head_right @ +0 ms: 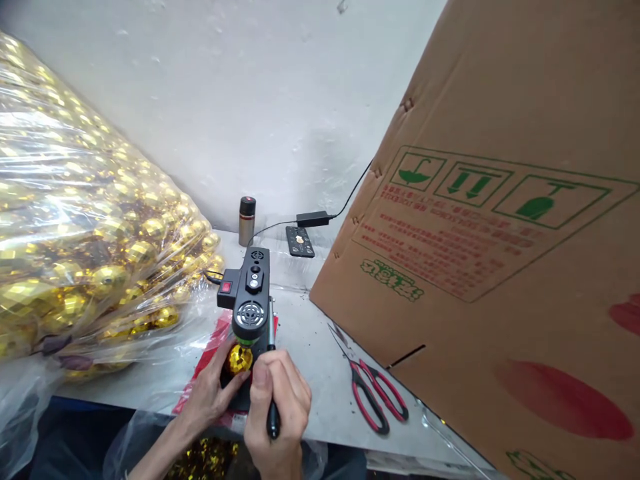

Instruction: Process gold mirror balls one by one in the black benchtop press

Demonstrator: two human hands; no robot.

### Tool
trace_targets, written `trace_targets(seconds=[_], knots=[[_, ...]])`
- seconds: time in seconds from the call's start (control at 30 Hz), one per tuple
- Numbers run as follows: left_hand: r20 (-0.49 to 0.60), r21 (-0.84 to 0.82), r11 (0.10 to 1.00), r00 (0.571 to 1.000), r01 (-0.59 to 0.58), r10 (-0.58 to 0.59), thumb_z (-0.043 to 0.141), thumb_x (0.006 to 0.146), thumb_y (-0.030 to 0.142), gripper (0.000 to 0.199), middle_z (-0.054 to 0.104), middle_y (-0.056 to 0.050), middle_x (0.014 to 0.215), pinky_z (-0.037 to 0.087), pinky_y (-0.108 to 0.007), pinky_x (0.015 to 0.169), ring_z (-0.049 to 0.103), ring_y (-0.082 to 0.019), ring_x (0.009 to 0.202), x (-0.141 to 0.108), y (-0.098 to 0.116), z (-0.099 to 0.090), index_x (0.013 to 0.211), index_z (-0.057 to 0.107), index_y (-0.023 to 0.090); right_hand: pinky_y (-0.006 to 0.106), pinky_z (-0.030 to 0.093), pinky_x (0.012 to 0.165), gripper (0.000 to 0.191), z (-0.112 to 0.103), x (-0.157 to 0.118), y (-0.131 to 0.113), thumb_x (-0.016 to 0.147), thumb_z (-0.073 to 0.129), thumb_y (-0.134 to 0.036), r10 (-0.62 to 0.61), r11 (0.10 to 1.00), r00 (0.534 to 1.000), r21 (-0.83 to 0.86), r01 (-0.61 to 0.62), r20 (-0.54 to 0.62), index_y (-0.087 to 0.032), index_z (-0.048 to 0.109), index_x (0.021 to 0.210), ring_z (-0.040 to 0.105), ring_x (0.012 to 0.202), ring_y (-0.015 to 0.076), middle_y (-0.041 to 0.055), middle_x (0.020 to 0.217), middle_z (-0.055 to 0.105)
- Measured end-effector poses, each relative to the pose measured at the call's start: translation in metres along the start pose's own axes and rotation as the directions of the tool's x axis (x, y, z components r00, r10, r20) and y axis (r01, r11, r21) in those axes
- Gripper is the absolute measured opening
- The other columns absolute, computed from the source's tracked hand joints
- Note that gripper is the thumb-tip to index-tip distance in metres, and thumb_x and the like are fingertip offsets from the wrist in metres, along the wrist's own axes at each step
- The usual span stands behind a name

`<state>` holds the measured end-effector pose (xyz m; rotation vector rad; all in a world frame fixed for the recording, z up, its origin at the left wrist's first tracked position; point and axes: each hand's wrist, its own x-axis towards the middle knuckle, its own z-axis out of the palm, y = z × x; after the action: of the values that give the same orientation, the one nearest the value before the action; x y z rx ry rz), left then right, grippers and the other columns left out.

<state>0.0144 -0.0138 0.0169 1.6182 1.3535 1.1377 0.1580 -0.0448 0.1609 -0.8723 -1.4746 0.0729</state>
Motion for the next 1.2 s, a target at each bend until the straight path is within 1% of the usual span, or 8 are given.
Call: trace_targets(seconds=[0.1, 0.2, 0.37, 0.47, 0.6, 0.73, 0.93, 1.2], knots=[[0.024, 0.034, 0.996, 0.997, -0.079, 0.079, 0.069, 0.090, 0.039, 0.052, 0.071, -0.019, 0.138, 0.054, -0.056, 0.111, 0.068, -0.038, 0.128, -0.003, 0.000, 0.001, 0.137, 0.060, 0.020, 0.023, 0.043, 0.057, 0.026, -0.002, -0.003, 0.001, 0.102, 0.045, -0.006, 0.003, 1.000, 1.000, -0.009, -0.003, 0.008, -0.022, 0.051, 0.082, 0.054, 0.062, 0.0096, -0.0029, 0.070, 0.053], [0.046, 0.040, 0.993, 0.993, -0.108, 0.106, 0.068, 0.090, 0.037, 0.048, 0.072, -0.018, 0.133, 0.055, -0.055, 0.108, 0.069, -0.037, 0.124, 0.001, 0.004, 0.001, 0.135, 0.061, 0.020, 0.022, 0.044, 0.058, 0.025, -0.002, -0.004, 0.000, 0.103, 0.045, -0.008, -0.001, 1.000, 1.000, -0.018, 0.001, 0.027, -0.022, 0.053, 0.084, 0.055, 0.064, 0.0095, -0.0030, 0.071, 0.055], [0.102, 0.103, 0.991, 0.992, -0.087, 0.076, 0.075, 0.083, 0.039, 0.047, 0.074, -0.015, 0.120, 0.056, -0.055, 0.100, 0.069, -0.036, 0.110, 0.014, 0.006, 0.001, 0.126, 0.066, 0.021, 0.022, 0.043, 0.057, 0.027, -0.003, -0.003, -0.004, 0.104, 0.044, -0.010, 0.018, 0.999, 1.000, -0.028, -0.017, 0.022, -0.023, 0.049, 0.081, 0.053, 0.062, 0.0086, -0.0039, 0.070, 0.053], [0.152, 0.146, 0.986, 0.987, -0.082, 0.060, 0.078, 0.078, 0.036, 0.051, 0.073, -0.014, 0.118, 0.054, -0.054, 0.098, 0.067, -0.036, 0.108, 0.018, 0.004, 0.000, 0.126, 0.066, 0.020, 0.023, 0.042, 0.056, 0.028, -0.004, -0.003, -0.003, 0.103, 0.045, -0.009, 0.026, 0.999, 0.999, -0.041, -0.024, 0.033, -0.023, 0.048, 0.079, 0.054, 0.061, 0.0089, -0.0037, 0.069, 0.053], [0.190, 0.162, 0.984, 0.981, -0.075, 0.043, 0.077, 0.079, 0.035, 0.048, 0.071, -0.012, 0.117, 0.053, -0.051, 0.098, 0.064, -0.034, 0.108, 0.017, 0.003, -0.002, 0.124, 0.066, 0.022, 0.024, 0.039, 0.052, 0.029, 0.000, -0.010, 0.005, 0.101, 0.044, -0.007, -0.037, 0.998, 0.999, -0.058, 0.037, 0.009, -0.023, 0.047, 0.077, 0.051, 0.057, 0.0099, -0.0036, 0.066, 0.051], [0.176, 0.172, 0.984, 0.984, -0.050, 0.019, 0.077, 0.080, 0.034, 0.047, 0.071, -0.010, 0.115, 0.053, -0.050, 0.098, 0.064, -0.034, 0.107, 0.015, 0.007, -0.002, 0.124, 0.065, 0.023, 0.028, 0.049, 0.064, 0.033, 0.006, -0.026, 0.016, 0.105, 0.037, -0.013, -0.122, 0.984, 0.991, -0.135, 0.113, -0.062, -0.024, 0.045, 0.075, 0.049, 0.055, 0.0104, -0.0041, 0.065, 0.052], [0.201, 0.153, 0.987, 0.979, -0.052, 0.021, 0.077, 0.080, 0.031, 0.051, 0.070, -0.011, 0.119, 0.052, -0.051, 0.100, 0.064, -0.034, 0.110, 0.016, 0.008, -0.002, 0.128, 0.063, 0.024, 0.030, 0.053, 0.085, 0.036, 0.014, -0.039, 0.019, 0.107, 0.034, -0.017, -0.036, 0.991, 0.989, -0.129, 0.017, -0.143, -0.024, 0.046, 0.074, 0.049, 0.055, 0.0100, -0.0068, 0.065, 0.052], [0.197, 0.159, 0.986, 0.980, -0.050, 0.018, 0.077, 0.079, 0.028, 0.047, 0.069, -0.010, 0.116, 0.052, -0.050, 0.099, 0.062, -0.034, 0.109, 0.015, 0.005, 0.000, 0.123, 0.064, 0.023, 0.030, 0.053, 0.085, 0.036, 0.022, -0.039, 0.021, 0.105, 0.036, -0.015, -0.046, 0.995, 0.974, -0.101, 0.025, -0.220, -0.024, 0.044, 0.071, 0.045, 0.052, 0.0108, -0.0072, 0.064, 0.049]])
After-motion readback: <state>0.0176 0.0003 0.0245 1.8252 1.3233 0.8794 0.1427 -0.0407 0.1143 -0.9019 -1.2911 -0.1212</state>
